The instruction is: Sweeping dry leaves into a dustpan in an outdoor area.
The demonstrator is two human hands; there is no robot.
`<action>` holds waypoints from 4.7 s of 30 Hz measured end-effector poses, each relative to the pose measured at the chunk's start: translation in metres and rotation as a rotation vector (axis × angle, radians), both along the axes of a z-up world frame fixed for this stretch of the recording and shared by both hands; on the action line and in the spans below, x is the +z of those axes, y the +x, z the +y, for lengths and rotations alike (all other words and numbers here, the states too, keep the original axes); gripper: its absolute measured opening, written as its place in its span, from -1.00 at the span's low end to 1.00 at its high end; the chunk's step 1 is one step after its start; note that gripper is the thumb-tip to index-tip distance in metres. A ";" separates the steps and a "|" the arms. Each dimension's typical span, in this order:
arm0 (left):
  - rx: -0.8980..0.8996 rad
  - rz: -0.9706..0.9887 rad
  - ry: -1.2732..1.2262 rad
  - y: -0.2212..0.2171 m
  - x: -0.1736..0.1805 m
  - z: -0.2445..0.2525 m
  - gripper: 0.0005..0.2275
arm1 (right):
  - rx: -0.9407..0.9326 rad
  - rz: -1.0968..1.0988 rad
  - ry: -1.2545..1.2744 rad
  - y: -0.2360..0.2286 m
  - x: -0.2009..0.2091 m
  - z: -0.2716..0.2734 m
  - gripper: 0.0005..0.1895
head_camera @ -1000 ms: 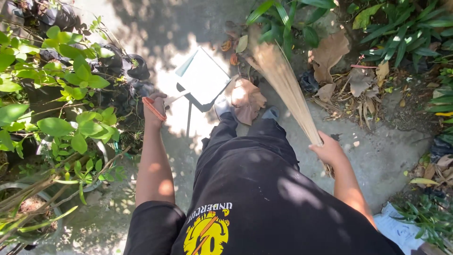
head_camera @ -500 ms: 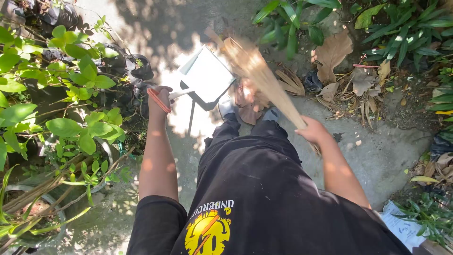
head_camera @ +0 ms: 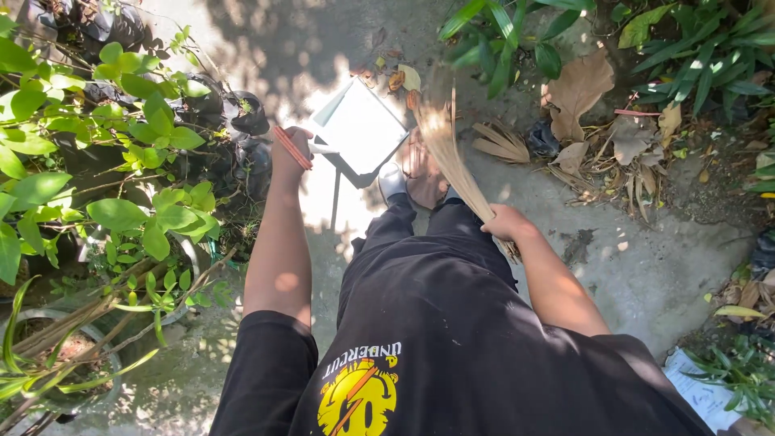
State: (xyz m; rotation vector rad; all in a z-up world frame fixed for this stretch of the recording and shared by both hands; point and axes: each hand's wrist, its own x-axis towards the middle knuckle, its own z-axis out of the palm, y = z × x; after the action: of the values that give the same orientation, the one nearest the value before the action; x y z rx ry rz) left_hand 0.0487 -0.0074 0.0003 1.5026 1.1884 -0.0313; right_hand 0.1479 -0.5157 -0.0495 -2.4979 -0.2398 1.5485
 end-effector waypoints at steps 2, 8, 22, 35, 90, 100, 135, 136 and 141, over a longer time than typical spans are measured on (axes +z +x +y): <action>0.011 -0.001 -0.015 0.000 -0.016 0.006 -0.79 | -0.013 0.031 -0.003 -0.004 0.013 0.007 -0.44; 0.005 0.035 -0.054 0.017 -0.053 0.015 -0.82 | 0.024 0.070 -0.057 -0.008 0.072 0.015 -0.34; -0.270 -0.284 0.004 -0.023 -0.099 0.024 -0.77 | -0.039 0.018 -0.004 -0.037 0.127 -0.042 -0.29; -0.125 0.111 -0.128 -0.025 -0.050 -0.021 -0.83 | -0.422 -0.123 0.329 -0.190 0.121 -0.085 -0.29; -0.111 -0.164 -0.088 -0.033 -0.039 -0.033 -0.75 | 0.150 -0.009 -0.007 0.055 0.049 0.038 -0.40; -0.159 -0.169 -0.035 -0.064 -0.033 -0.027 -0.76 | 0.143 0.033 -0.019 0.042 0.113 -0.006 -0.22; -0.182 -0.018 -0.034 -0.072 -0.064 0.179 -0.78 | -0.634 -0.133 0.008 -0.247 0.137 0.048 -0.41; -0.188 -0.027 -0.030 -0.062 -0.066 0.180 -0.78 | -0.639 -0.141 0.014 -0.249 0.129 0.043 -0.41; -0.246 -0.082 -0.033 -0.062 -0.092 0.183 -0.77 | -0.589 -0.087 -0.129 -0.270 0.112 0.027 -0.34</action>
State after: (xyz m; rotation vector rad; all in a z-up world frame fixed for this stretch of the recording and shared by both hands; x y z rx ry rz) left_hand -0.0130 0.1757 -0.0921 1.5978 0.9290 -0.1523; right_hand -0.1218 -0.4888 0.0624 -2.4111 0.5537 1.2385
